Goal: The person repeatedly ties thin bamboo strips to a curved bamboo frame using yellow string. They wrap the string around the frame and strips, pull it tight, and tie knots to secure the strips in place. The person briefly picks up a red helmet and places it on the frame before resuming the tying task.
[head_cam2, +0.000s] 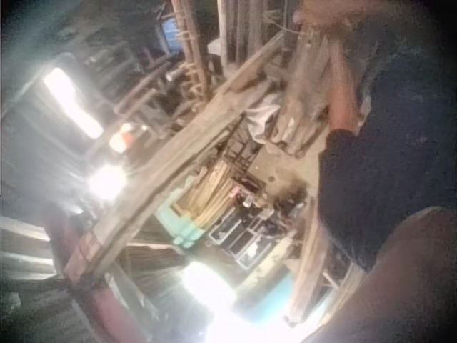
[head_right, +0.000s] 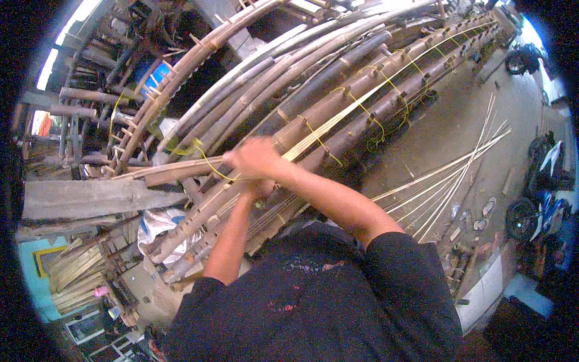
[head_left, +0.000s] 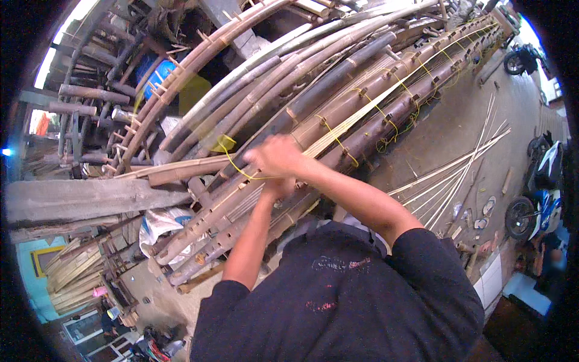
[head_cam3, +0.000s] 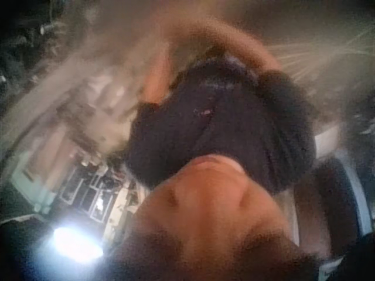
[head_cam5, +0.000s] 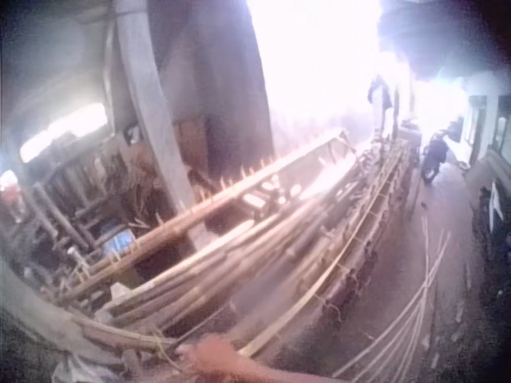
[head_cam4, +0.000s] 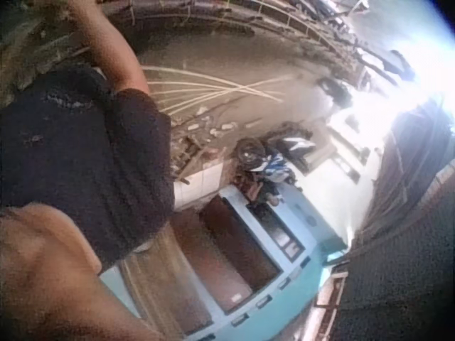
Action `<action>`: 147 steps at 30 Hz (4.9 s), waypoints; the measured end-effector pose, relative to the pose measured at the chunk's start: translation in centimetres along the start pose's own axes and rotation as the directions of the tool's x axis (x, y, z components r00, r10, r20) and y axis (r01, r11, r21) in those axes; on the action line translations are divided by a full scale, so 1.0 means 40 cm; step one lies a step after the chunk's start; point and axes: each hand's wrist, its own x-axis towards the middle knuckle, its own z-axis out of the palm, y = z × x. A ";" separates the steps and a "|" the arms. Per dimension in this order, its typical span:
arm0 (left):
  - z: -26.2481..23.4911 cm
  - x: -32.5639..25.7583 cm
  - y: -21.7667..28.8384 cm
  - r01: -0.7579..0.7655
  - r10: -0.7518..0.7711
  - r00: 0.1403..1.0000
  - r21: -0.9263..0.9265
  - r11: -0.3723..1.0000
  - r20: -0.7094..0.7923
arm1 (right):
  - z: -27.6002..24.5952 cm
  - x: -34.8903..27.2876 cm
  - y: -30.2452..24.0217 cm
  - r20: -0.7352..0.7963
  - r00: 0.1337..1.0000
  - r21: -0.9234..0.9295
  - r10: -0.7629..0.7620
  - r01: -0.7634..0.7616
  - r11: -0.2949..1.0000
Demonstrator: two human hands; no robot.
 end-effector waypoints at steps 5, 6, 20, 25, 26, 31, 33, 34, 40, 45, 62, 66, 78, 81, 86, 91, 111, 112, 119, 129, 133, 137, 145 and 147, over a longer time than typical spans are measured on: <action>-0.022 -0.001 0.030 0.135 -0.125 0.973 -0.040 0.990 0.194 | 0.065 0.008 0.155 -0.039 0.964 0.591 0.264 -0.190 0.784; -0.015 -0.003 0.021 0.072 -0.068 0.994 -0.037 0.997 0.090 | 0.001 0.006 0.138 0.218 0.965 0.848 0.147 -0.262 0.462; -0.159 0.265 0.041 0.070 -0.236 0.933 -0.506 0.859 -0.272 | 0.244 -0.414 0.163 0.038 0.987 0.530 -0.159 0.115 0.840; -0.006 0.401 -0.118 0.165 -0.090 0.977 0.426 0.890 -0.192 | 0.201 -0.450 0.197 0.038 0.999 0.811 0.012 -0.038 0.584; -0.017 0.413 -0.186 -0.047 0.089 0.994 0.497 0.866 -0.062 | 0.201 -0.455 0.204 0.107 0.988 0.923 0.111 -0.140 0.359; -0.211 0.504 -0.329 0.107 -0.075 0.993 0.481 0.870 -0.085 | 0.141 -0.696 0.481 0.183 0.609 0.799 0.772 0.365 -0.477; -0.333 0.567 -0.299 0.311 -0.265 0.945 0.279 0.908 -0.191 | 0.129 -0.876 0.600 0.278 0.380 0.744 0.882 0.496 -0.448; -0.409 0.581 -0.299 0.363 -0.228 0.922 0.492 0.791 -0.314 | 0.103 -0.954 0.631 0.334 0.286 0.700 0.898 0.563 -0.440; -0.267 0.713 0.280 0.228 0.083 0.889 0.591 0.774 -0.451 | 0.138 -1.333 0.793 0.429 -0.070 0.719 0.900 0.630 -0.294; 0.057 0.797 0.761 -0.111 0.162 0.970 0.263 0.958 -0.182 | 0.076 -1.384 0.889 0.415 -0.231 0.814 0.880 0.527 -0.246; 1.317 1.348 1.661 -0.720 0.674 0.612 -0.061 0.691 0.414 | 0.262 -1.602 1.558 0.518 -0.494 0.821 0.698 0.058 -0.569; 1.624 1.316 1.814 -0.785 0.653 0.211 -0.273 0.557 0.727 | 0.323 -1.682 1.741 0.535 -0.500 0.792 0.681 0.017 -0.610; 2.448 1.289 1.718 -0.900 0.068 -0.281 -0.287 0.328 0.957 | 0.224 -2.039 2.740 0.426 -0.649 0.764 0.630 -0.114 -0.635; 2.606 1.302 1.736 -0.921 -0.074 -0.166 -0.128 0.367 0.983 | 0.400 -2.123 3.037 0.565 -0.603 0.673 0.563 -0.058 -0.737; 2.835 1.343 1.707 -0.748 0.140 -0.030 -0.115 0.654 0.990 | 0.487 -2.338 3.397 0.372 -0.778 0.689 0.506 -0.134 -0.713; 2.913 1.400 1.678 -0.646 0.230 -0.012 -0.183 0.741 0.973 | 0.698 -2.396 3.518 0.350 -0.776 0.556 0.525 -0.279 -0.783; 2.729 1.593 1.674 -0.780 -0.019 -0.158 -0.113 0.615 0.987 | -0.487 -2.336 3.151 -0.130 -0.585 0.980 0.800 -0.199 0.013; 2.714 1.614 1.763 -0.778 0.004 -0.155 -0.125 0.616 0.988 | -0.568 -2.327 3.124 -0.197 -0.590 0.977 0.783 -0.184 0.108; 2.556 1.768 2.115 -0.597 0.213 0.341 0.035 0.802 0.916 | -1.135 -2.264 3.184 -0.640 -0.521 0.767 0.565 -0.379 0.518; 2.176 1.934 2.465 -0.642 0.664 0.744 -0.197 0.741 0.073 | -1.736 -1.760 3.280 -0.849 -0.384 0.455 0.362 -0.184 0.871; 1.911 1.899 2.390 -0.335 0.351 0.936 -0.368 0.868 -0.024 | -1.741 -1.417 2.970 -0.672 0.060 0.635 0.738 0.558 0.534; 1.660 1.756 2.225 -0.206 0.170 0.969 -0.204 0.957 -0.179 | -1.667 -1.243 2.758 -0.572 0.371 0.598 0.732 0.799 0.061; 1.158 1.497 1.844 0.084 0.397 0.683 0.605 0.792 -0.613 | -1.554 -0.919 2.686 -0.338 0.580 0.778 0.741 0.615 -0.126; 1.051 1.443 1.767 0.062 0.413 0.731 0.656 0.753 -0.543 | -1.504 -0.857 2.681 -0.230 0.636 0.850 0.737 0.500 -0.165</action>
